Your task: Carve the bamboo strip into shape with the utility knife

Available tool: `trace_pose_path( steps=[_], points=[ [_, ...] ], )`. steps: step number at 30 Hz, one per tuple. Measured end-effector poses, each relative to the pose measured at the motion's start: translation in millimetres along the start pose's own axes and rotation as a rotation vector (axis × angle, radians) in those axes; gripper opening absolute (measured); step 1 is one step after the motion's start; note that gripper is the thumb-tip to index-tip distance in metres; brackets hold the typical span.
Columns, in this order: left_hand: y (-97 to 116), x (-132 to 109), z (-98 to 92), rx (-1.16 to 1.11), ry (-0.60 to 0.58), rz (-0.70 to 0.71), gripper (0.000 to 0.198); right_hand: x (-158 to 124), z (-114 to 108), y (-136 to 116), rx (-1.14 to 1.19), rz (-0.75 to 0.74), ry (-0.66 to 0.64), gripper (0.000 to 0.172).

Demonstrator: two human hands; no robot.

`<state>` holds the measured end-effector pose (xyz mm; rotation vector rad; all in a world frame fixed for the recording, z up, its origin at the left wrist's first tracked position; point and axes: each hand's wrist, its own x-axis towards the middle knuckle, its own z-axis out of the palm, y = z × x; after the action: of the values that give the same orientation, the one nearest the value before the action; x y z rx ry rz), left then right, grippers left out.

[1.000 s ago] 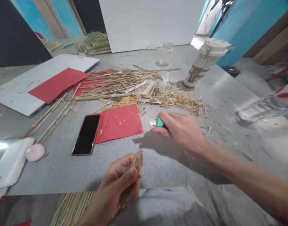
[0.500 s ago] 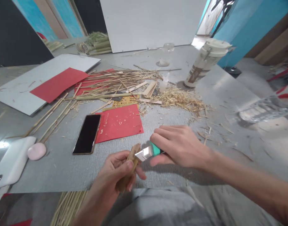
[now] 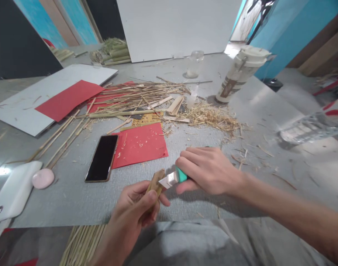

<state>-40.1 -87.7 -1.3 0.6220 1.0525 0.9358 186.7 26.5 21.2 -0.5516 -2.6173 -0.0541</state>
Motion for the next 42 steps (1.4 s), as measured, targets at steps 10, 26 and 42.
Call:
trace_pose_path(
  steps=[10, 26, 42],
  points=[
    [-14.3, -18.6, 16.7, -0.088, 0.072, -0.092, 0.048, -14.8, -4.3, 55.5, -0.192, 0.500, 0.079, 0.073],
    [-5.0, -5.1, 14.8, 0.015, 0.101, 0.024, 0.041, -7.2, 0.1, 4.8, -0.113, 0.156, -0.129, 0.071],
    [-7.2, 4.1, 9.5, 0.095, 0.280, 0.082, 0.045, -3.5, 4.9, -20.1, -0.004, 0.330, -0.091, 0.071]
  ],
)
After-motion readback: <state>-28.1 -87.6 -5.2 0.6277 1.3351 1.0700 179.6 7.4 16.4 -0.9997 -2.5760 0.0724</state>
